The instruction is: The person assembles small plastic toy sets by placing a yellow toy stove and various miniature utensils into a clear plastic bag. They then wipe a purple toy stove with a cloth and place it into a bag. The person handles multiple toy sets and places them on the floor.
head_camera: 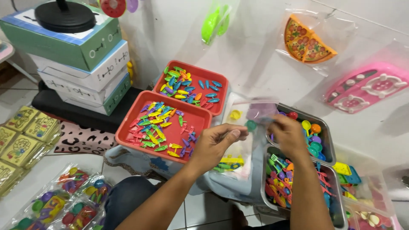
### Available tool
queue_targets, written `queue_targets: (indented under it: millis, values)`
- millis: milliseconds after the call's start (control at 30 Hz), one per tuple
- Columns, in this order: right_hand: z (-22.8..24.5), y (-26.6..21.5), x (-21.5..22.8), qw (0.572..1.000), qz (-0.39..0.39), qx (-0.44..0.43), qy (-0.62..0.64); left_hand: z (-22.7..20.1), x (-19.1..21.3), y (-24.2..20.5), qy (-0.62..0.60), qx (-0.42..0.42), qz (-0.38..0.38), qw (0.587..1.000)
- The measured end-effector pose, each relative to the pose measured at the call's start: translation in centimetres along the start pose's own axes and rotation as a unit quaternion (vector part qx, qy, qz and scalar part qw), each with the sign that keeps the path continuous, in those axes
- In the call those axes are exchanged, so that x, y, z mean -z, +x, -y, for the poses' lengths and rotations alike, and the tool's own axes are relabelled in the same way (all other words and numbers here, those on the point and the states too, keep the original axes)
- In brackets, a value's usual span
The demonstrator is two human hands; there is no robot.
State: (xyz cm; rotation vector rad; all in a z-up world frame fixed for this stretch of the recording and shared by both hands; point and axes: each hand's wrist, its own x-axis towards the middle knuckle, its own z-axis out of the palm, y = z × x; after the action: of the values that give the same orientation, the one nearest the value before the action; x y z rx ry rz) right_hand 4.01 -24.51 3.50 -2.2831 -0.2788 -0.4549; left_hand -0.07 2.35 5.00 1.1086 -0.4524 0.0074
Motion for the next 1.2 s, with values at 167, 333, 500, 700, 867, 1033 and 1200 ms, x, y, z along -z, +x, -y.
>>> queue_targets:
  millis: [167,333,500,700,867,1033,1200]
  values:
    - [2.8,-2.8,6.3,0.976,-0.122,-0.035,0.178,-1.1,-0.4,-0.4,0.033,-0.004,0.038,0.999]
    - [6.2,-5.8,9.7,0.958,-0.159,0.028,0.237,-1.3,-1.4,-0.6,0.083,-0.023,0.078,0.993]
    - [8.3,-7.6,10.6,0.965,-0.12,0.078,0.221,-1.8,-2.4,-0.7,0.167,-0.059,0.082,0.981]
    - [13.5,-6.1,8.4,0.987,-0.131,0.086,0.041,-2.5,-2.7,-1.0,0.218,-0.111,0.121,0.962]
    - [15.0,-5.1,7.6,0.986,-0.123,0.107,-0.04,-2.6,-2.7,-1.2,0.218,-0.106,0.133,0.961]
    - [15.4,-4.7,7.7,0.98,-0.107,0.133,-0.101,-2.4,-2.7,-1.1,0.211,-0.116,0.128,0.962]
    - [15.8,-4.7,7.5,0.992,-0.055,0.099,-0.062,-2.6,-3.0,-1.3,0.19,-0.096,0.111,0.971]
